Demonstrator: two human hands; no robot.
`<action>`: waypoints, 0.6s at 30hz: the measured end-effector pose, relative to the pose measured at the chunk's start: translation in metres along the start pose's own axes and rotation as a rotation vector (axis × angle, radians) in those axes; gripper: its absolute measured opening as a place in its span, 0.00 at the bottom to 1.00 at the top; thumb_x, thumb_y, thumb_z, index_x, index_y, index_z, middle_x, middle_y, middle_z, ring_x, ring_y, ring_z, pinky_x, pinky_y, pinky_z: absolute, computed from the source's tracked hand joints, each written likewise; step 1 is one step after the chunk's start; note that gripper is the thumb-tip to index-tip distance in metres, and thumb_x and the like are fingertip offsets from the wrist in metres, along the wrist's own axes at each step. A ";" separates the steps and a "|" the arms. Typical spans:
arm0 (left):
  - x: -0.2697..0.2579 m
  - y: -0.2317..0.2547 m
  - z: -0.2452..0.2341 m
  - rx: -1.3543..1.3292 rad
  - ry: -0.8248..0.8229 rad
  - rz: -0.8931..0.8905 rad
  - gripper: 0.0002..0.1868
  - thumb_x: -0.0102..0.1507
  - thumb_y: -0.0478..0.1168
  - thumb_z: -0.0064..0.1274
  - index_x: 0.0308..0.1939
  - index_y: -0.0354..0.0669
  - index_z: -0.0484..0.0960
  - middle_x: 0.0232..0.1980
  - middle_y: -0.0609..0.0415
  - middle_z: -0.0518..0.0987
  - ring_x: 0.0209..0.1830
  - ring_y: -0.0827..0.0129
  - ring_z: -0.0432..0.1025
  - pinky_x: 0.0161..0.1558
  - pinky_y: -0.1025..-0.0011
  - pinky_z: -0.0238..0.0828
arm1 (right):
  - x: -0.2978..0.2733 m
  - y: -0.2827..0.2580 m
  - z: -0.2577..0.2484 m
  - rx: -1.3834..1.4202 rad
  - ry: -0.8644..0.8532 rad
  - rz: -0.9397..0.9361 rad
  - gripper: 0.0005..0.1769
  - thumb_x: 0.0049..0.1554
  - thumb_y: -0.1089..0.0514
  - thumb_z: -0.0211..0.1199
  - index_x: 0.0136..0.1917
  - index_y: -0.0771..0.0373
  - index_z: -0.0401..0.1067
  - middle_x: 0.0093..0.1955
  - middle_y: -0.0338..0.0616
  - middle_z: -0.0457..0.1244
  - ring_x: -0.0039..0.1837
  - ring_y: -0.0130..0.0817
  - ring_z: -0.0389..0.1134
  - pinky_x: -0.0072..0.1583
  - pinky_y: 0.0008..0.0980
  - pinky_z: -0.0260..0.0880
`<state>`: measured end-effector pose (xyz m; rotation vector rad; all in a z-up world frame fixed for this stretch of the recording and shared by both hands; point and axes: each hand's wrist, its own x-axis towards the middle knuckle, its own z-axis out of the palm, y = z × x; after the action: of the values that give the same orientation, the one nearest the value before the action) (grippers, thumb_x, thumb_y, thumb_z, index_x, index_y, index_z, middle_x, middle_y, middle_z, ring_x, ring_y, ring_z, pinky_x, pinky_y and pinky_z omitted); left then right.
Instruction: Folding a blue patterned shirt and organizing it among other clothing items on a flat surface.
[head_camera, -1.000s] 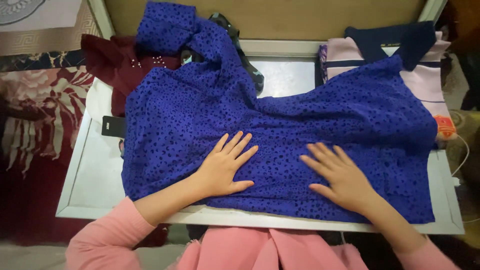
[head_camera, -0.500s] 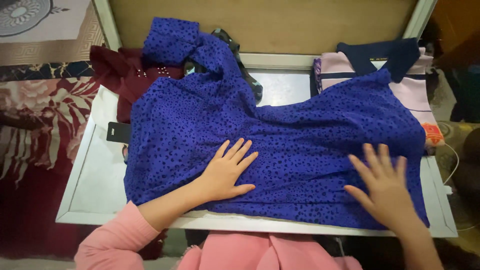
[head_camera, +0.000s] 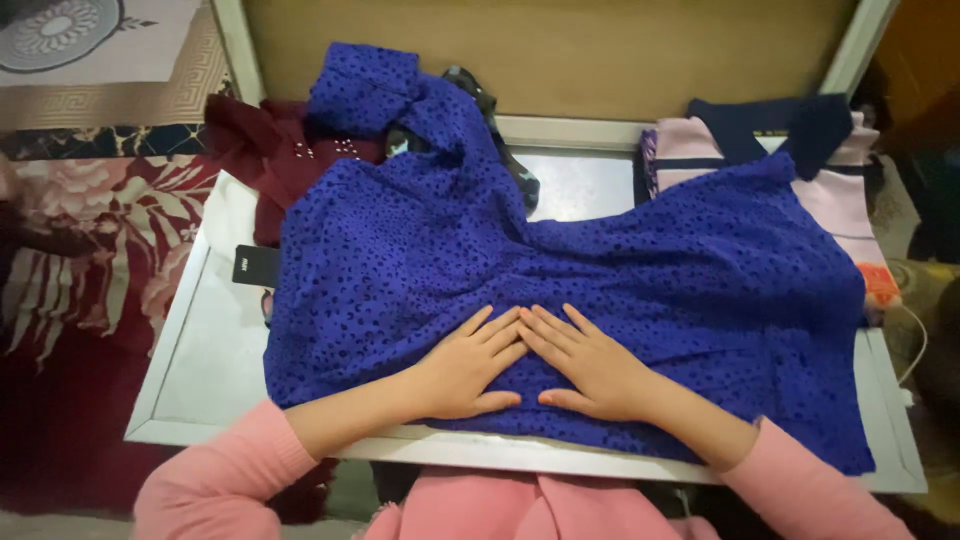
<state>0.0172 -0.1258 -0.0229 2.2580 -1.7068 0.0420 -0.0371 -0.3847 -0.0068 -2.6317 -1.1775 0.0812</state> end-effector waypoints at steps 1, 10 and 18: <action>-0.008 -0.002 -0.008 0.004 0.005 -0.005 0.42 0.66 0.62 0.46 0.72 0.32 0.64 0.78 0.33 0.60 0.81 0.46 0.50 0.77 0.45 0.41 | 0.001 0.001 0.003 -0.004 -0.001 -0.007 0.50 0.64 0.33 0.52 0.84 0.63 0.38 0.87 0.55 0.35 0.87 0.47 0.35 0.79 0.55 0.32; -0.085 -0.003 -0.037 0.163 -0.021 -0.079 0.51 0.60 0.70 0.53 0.80 0.48 0.58 0.83 0.45 0.52 0.83 0.56 0.46 0.77 0.51 0.34 | 0.000 -0.002 -0.002 -0.021 0.023 0.034 0.48 0.63 0.32 0.54 0.83 0.62 0.46 0.86 0.57 0.39 0.86 0.51 0.37 0.79 0.53 0.32; -0.145 0.002 -0.035 0.628 0.137 -0.437 0.52 0.56 0.78 0.43 0.80 0.67 0.54 0.86 0.59 0.48 0.86 0.66 0.42 0.72 0.30 0.36 | -0.001 0.001 0.001 -0.018 0.014 0.058 0.48 0.63 0.34 0.57 0.84 0.60 0.45 0.86 0.53 0.38 0.86 0.48 0.36 0.79 0.51 0.31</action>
<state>-0.0207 0.0186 -0.0191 2.9393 -1.2003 0.7022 -0.0377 -0.3861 -0.0075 -2.6785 -1.1021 0.0631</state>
